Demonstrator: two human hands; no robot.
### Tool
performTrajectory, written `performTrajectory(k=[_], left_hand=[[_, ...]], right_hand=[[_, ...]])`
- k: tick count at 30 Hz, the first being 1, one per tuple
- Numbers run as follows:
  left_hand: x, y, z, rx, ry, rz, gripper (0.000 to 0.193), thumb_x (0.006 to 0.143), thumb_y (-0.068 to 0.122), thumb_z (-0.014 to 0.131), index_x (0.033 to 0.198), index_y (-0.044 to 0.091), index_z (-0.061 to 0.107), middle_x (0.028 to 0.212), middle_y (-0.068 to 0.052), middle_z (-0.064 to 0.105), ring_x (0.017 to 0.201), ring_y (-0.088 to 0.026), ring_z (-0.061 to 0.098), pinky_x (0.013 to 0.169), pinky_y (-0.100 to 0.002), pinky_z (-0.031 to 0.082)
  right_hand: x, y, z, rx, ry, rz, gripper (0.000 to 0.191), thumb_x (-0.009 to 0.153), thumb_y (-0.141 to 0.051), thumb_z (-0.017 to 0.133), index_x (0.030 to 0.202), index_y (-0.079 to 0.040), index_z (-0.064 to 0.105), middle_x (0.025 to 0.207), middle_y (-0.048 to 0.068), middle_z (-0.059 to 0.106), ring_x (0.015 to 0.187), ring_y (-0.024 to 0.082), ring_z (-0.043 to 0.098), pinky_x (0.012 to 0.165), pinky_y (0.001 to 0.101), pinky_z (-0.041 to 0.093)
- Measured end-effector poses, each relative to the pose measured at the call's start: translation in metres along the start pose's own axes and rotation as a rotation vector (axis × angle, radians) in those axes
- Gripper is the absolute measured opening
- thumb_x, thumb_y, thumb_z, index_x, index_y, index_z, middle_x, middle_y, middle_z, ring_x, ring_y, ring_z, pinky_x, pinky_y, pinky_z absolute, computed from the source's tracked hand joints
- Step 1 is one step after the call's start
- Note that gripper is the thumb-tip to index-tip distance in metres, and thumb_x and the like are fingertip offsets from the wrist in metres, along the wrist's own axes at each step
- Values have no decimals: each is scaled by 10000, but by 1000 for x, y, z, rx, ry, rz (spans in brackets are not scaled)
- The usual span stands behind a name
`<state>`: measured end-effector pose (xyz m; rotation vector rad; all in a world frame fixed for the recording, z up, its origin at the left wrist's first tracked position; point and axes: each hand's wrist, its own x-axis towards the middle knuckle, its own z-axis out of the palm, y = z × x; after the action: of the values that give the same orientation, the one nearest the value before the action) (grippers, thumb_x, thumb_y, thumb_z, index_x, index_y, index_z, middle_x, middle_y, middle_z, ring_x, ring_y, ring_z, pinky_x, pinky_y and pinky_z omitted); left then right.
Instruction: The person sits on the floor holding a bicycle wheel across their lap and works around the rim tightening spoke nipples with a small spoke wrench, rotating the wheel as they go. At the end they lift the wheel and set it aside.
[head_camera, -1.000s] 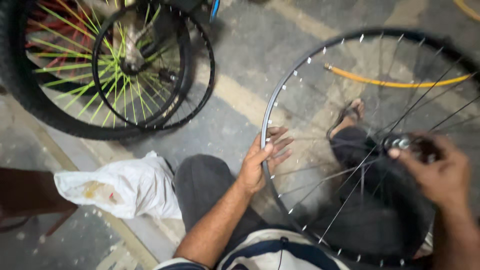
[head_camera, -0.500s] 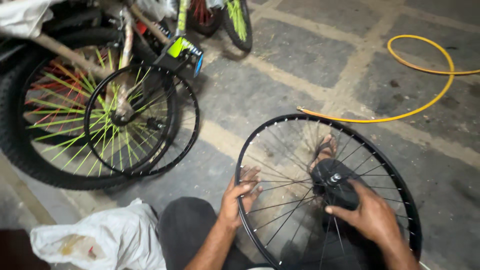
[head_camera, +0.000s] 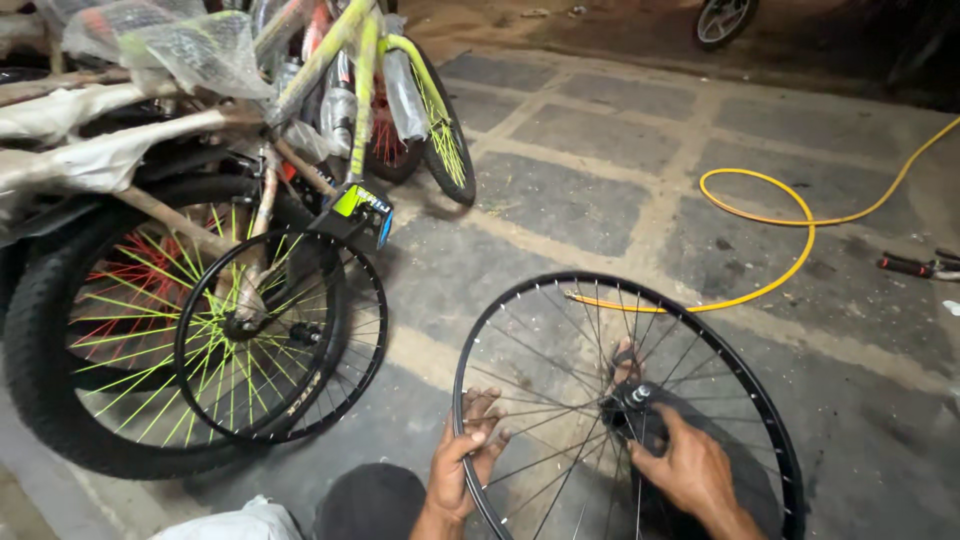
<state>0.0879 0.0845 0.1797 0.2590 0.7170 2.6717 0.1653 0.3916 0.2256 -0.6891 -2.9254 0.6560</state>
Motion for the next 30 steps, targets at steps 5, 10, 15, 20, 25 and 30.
performTrajectory(k=[5, 10, 15, 20, 25, 30], left_hand=[[-29, 18, 23, 92, -207, 107, 730, 803, 45, 632, 1488, 113, 391, 1478, -127, 492, 1283, -258, 526, 1064, -457, 440], [-39, 46, 60, 324, 23, 155, 789, 800, 134, 737, 1490, 107, 356, 1430, -195, 467, 1293, -336, 540, 1060, -543, 453], [-42, 83, 98, 1475, 18, 595, 949, 737, 326, 871, 1506, 68, 377, 1518, -270, 374, 1426, -434, 379, 1165, -565, 328], [-33, 87, 119, 2176, -91, 770, 1062, 526, 399, 957, 1420, 54, 500, 1544, -351, 291, 1448, -577, 168, 1138, -701, 150], [-10, 79, 105, 2274, -453, 551, 961, 673, 291, 911, 1482, 25, 464, 1386, -199, 510, 1287, -402, 464, 1077, -502, 368], [5, 73, 75, 2262, -493, 153, 909, 681, 284, 910, 1449, 38, 493, 1136, -136, 580, 1046, -349, 575, 883, -472, 452]], right_hand=[[-21, -6, -10, -4, 151, -52, 832, 642, -571, 830, 1354, -192, 629, 826, 115, 771, 815, 310, 764, 755, 439, 602], [-42, -7, -46, 56, 461, -320, 722, 642, -484, 838, 1251, -123, 696, 884, 115, 757, 760, 312, 742, 686, 441, 583], [-41, -14, -87, -26, 452, -302, 691, 626, -458, 894, 1246, -211, 714, 838, 86, 752, 744, 278, 741, 668, 424, 581], [-25, -17, -65, 70, 487, -357, 668, 584, -408, 883, 1202, -218, 715, 829, 59, 741, 721, 241, 730, 652, 400, 571], [-1, -6, -22, 135, 432, -414, 658, 563, -386, 878, 1178, -214, 724, 821, 50, 748, 695, 230, 728, 622, 396, 572], [18, 1, 10, 116, 278, -369, 631, 617, -465, 900, 1175, -227, 725, 787, 45, 755, 674, 219, 740, 625, 386, 589]])
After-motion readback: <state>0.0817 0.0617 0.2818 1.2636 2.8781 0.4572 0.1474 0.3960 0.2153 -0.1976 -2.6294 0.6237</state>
